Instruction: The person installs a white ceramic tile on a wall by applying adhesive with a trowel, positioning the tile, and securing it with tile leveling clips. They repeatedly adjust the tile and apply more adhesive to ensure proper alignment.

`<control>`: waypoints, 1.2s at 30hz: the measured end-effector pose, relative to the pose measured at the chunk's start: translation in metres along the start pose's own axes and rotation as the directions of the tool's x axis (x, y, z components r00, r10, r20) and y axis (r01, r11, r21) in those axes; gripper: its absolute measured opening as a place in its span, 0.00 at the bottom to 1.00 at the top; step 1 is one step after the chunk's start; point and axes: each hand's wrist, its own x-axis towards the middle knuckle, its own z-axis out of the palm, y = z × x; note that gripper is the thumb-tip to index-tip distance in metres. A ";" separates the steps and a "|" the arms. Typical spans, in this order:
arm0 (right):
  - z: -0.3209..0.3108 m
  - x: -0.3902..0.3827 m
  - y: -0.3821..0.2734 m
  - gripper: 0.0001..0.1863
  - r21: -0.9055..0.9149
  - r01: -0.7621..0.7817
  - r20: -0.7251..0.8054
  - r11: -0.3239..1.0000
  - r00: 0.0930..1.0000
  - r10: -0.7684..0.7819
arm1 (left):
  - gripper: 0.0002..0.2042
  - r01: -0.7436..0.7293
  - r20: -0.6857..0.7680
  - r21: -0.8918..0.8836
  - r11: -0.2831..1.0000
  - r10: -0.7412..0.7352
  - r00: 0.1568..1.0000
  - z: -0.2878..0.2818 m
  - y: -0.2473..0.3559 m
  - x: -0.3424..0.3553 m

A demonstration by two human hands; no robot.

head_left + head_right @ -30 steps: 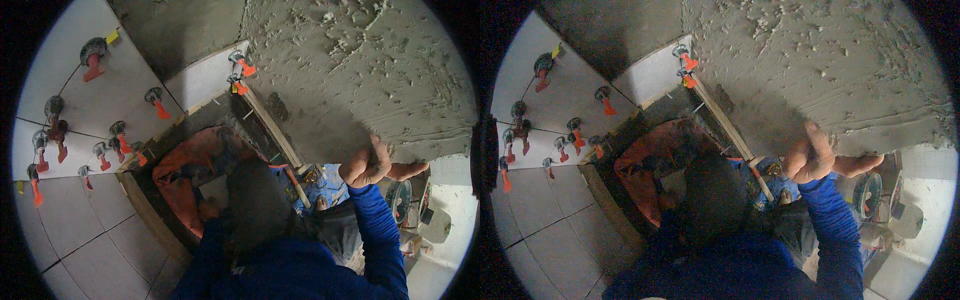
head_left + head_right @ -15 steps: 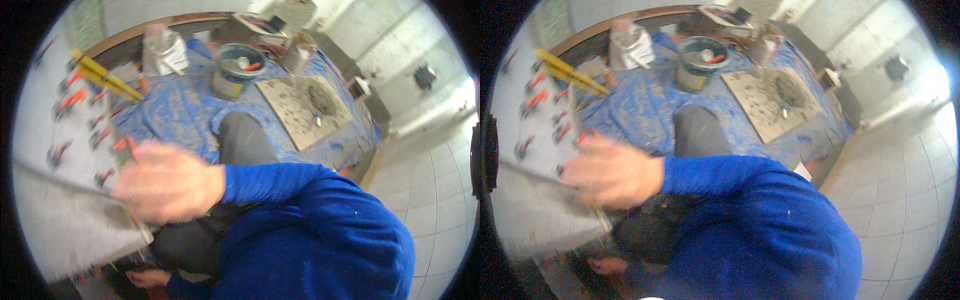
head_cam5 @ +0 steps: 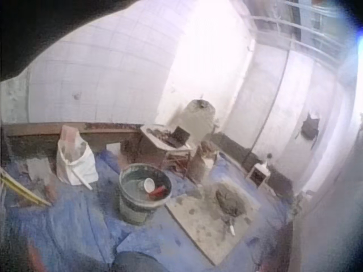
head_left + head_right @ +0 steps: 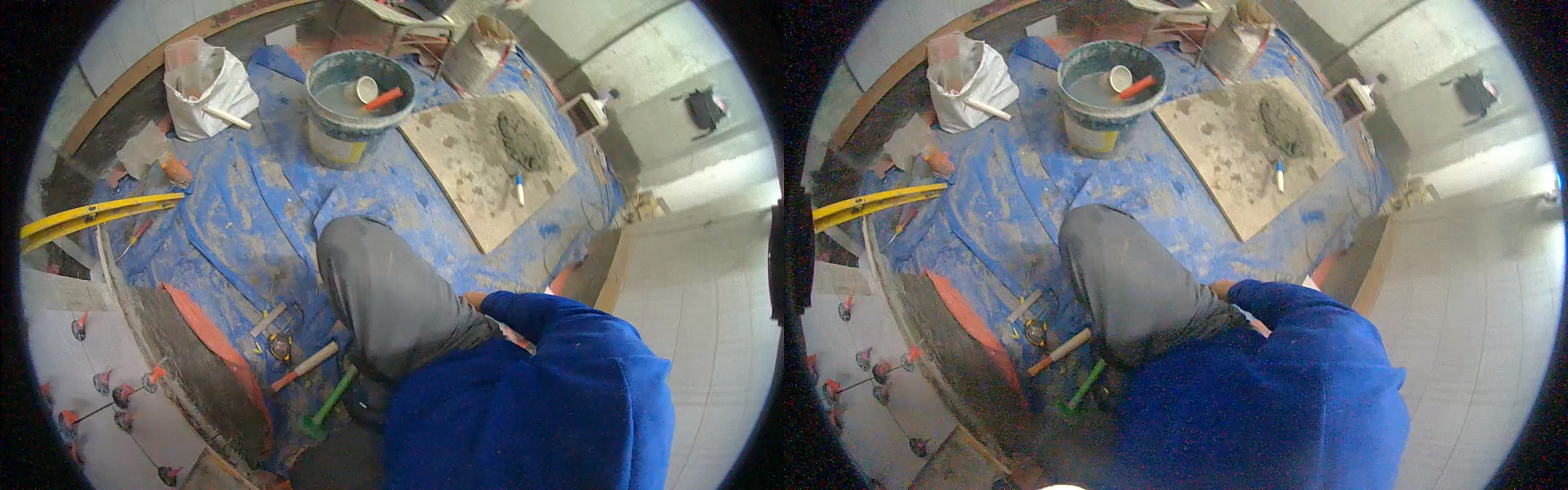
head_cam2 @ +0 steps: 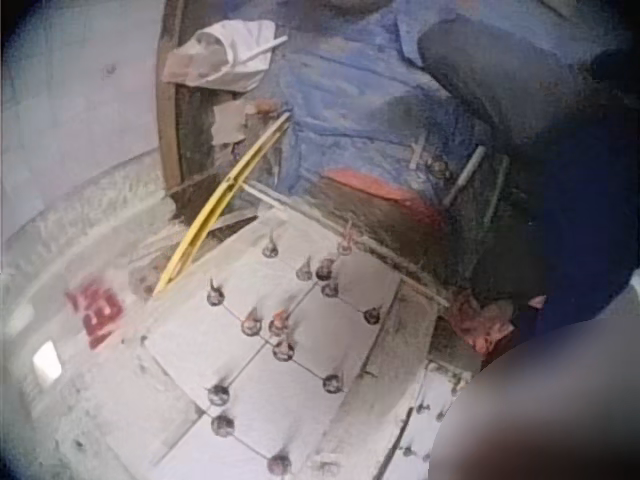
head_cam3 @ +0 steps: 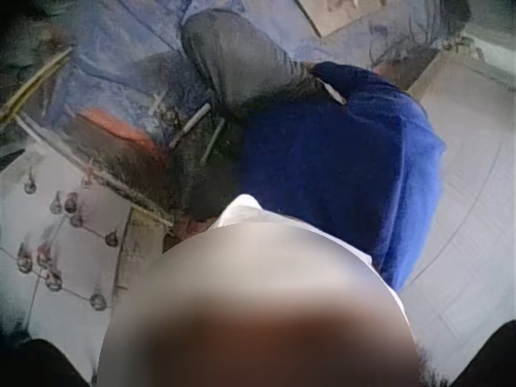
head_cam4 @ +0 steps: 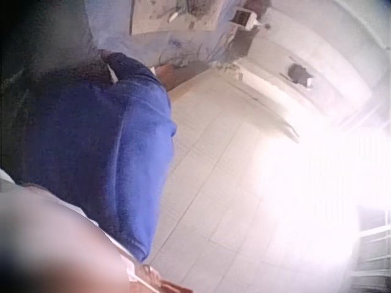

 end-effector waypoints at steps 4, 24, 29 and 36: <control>-0.147 0.043 0.004 0.15 -0.206 -0.187 -0.016 0.961 0.982 0.187 | 0.27 0.018 -0.014 0.008 1.000 -0.018 1.000 0.000 0.049 -0.005; -0.346 0.091 0.086 0.13 0.447 0.364 -0.817 0.817 -0.207 0.539 | 0.24 0.005 -0.004 0.049 0.999 -0.005 1.000 -0.104 0.212 -0.018; -0.440 0.133 0.033 0.11 0.079 0.360 -0.953 0.930 -0.245 0.176 | 0.23 0.055 0.025 0.037 0.998 -0.056 0.998 -0.129 0.210 -0.025; -0.534 0.215 0.074 0.30 -0.303 -0.418 -0.758 0.856 0.651 0.050 | 0.22 0.114 -0.007 0.089 0.989 -0.114 0.994 -0.150 0.209 -0.037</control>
